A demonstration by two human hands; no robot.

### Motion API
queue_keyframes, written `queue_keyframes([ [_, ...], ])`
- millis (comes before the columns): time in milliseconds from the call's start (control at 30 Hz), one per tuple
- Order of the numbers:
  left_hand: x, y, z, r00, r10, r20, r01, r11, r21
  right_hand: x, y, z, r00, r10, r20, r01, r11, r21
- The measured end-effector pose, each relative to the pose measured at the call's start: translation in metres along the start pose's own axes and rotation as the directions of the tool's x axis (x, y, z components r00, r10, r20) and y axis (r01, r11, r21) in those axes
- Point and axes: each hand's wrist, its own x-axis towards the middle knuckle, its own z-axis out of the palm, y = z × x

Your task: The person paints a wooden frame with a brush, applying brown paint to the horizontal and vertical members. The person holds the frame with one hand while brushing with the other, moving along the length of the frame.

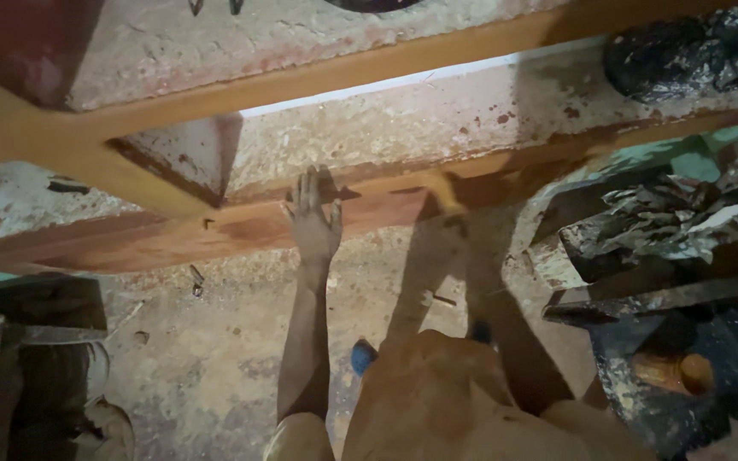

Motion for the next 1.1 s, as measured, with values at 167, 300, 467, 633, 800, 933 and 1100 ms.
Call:
queue_keyframes([
  [167, -0.009, 0.015, 0.019, 0.993, 0.113, 0.026, -0.112, 0.993, -0.043, 0.001, -0.045, -0.100, 0.936, -0.066, -0.346, 0.043, 0.996, -0.074],
  [300, -0.009, 0.018, 0.030, 0.989, 0.003, 0.148, -0.006, 1.000, 0.025, -0.003, -0.063, -0.127, 0.864, -0.118, -0.490, 0.056, 0.989, -0.139],
  [467, -0.008, 0.012, 0.025, 0.988, 0.050, 0.145, -0.063, 0.995, 0.084, 0.003, -0.048, -0.075, 0.890, -0.151, -0.431, 0.083, 0.981, -0.173],
  [633, -0.004, 0.012, 0.028, 0.990, 0.023, 0.140, -0.035, 0.996, 0.084, -0.012, -0.027, 0.042, 0.994, 0.020, -0.105, -0.027, 0.997, -0.065],
  [800, -0.009, 0.007, 0.031, 0.992, 0.065, 0.109, -0.076, 0.992, 0.098, -0.031, -0.029, 0.075, 0.973, 0.207, 0.098, -0.206, 0.978, -0.019],
  [933, -0.008, 0.010, 0.033, 0.991, 0.071, 0.118, -0.086, 0.988, 0.128, -0.010, -0.042, 0.016, 0.993, 0.114, -0.034, -0.114, 0.993, -0.019],
  [1100, -0.006, 0.022, 0.041, 0.991, 0.099, 0.091, -0.108, 0.988, 0.108, -0.008, -0.061, -0.090, 0.943, -0.014, -0.334, -0.012, 0.997, -0.075],
])
